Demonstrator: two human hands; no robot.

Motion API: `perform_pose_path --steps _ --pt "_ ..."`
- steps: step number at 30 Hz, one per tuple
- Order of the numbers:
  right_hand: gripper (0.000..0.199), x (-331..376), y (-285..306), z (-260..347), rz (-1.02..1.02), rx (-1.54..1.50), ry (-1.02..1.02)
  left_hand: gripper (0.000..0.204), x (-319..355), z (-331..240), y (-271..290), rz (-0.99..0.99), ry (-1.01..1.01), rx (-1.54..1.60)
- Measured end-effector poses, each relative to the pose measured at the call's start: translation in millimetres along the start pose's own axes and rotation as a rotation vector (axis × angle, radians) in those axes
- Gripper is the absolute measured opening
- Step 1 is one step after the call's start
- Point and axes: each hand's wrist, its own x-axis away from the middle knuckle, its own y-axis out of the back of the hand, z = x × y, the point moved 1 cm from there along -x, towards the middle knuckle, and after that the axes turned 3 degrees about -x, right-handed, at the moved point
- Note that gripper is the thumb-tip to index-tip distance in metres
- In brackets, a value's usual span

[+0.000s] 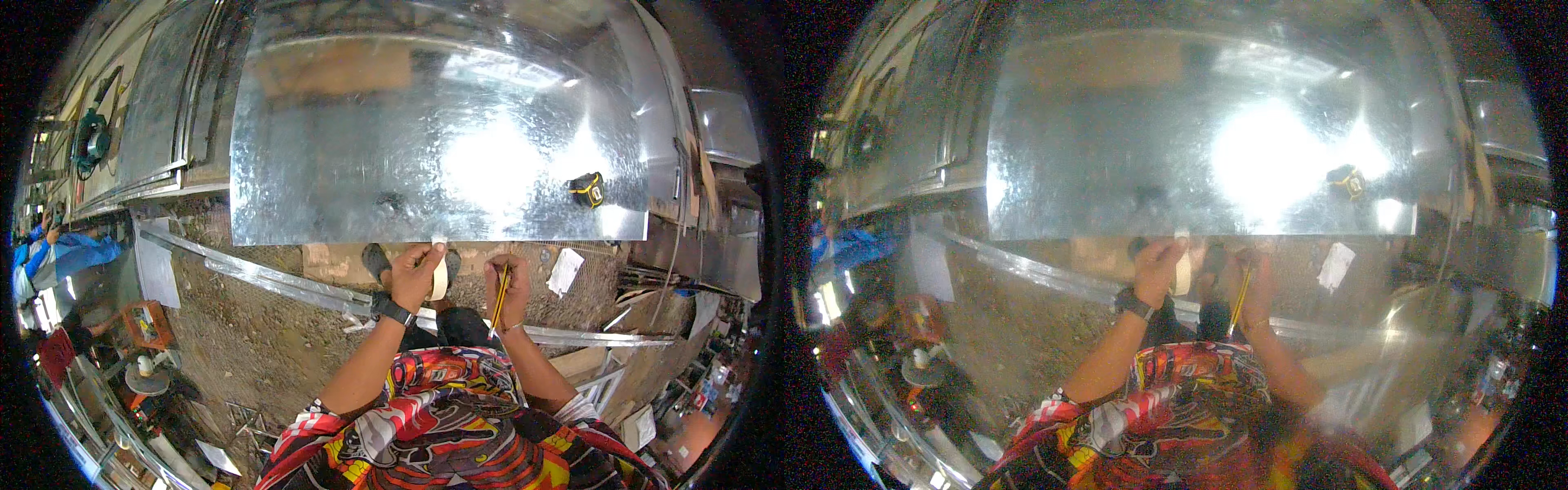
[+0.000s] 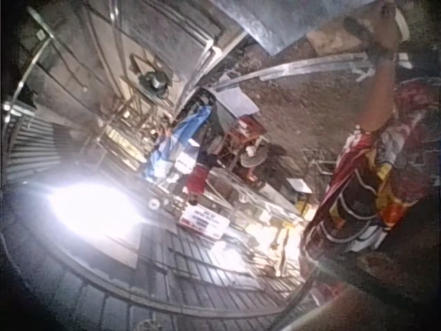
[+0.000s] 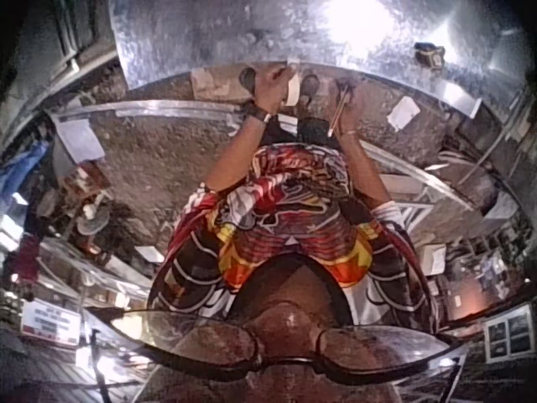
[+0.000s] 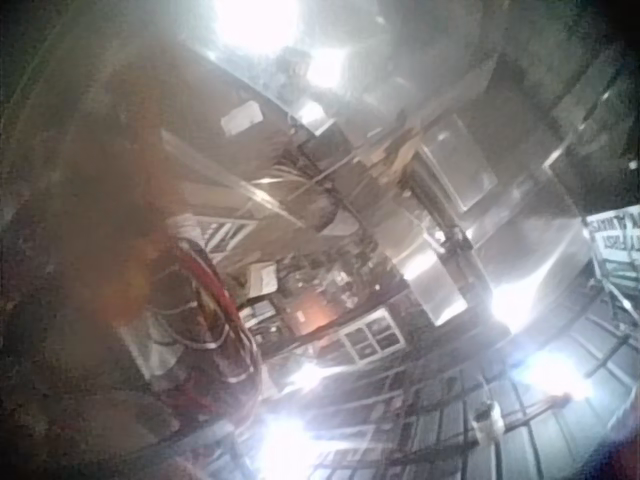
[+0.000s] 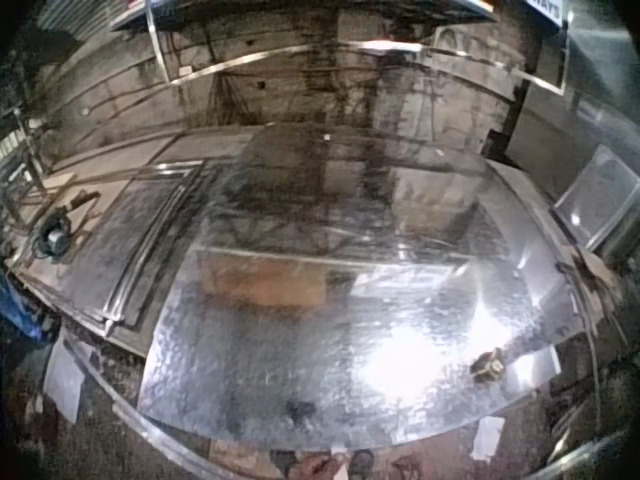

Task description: The person measures a large metal sheet using a tape measure and marks it with a pencil. They repeatedly measure different sections and apply masking tape to mark specific points on the sheet.

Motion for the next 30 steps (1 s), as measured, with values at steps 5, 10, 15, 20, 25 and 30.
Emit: perform_pose_path --steps 5,10,15,20,25,30 --pt "0.018 13.4 16.8 -19.7 -0.017 0.026 0.073 0.033 -4.1 2.6 -2.7 -0.021 0.030 -0.079" --pt "0.017 20.1 24.9 -31.8 -0.063 0.023 0.004 0.038 -8.6 13.1 -2.8 -0.017 0.143 -0.057" --pt "0.015 26.1 29.2 -25.9 -0.124 -0.060 -0.060 0.047 -12.3 25.2 -12.3 -0.162 0.265 -0.059" --pt "0.014 29.5 45.5 -18.3 -0.188 -0.046 -0.060 0.042 -21.4 20.6 -13.0 -0.120 0.246 -0.327" --pt "0.012 18.9 68.1 -21.9 -0.197 -0.071 -0.082 0.042 -22.9 14.5 -23.8 -0.129 0.127 -0.204" --pt "0.014 -28.5 107.3 -68.7 -0.208 -0.166 -0.031 0.052 -23.4 42.9 -21.9 -0.179 0.109 -0.315"
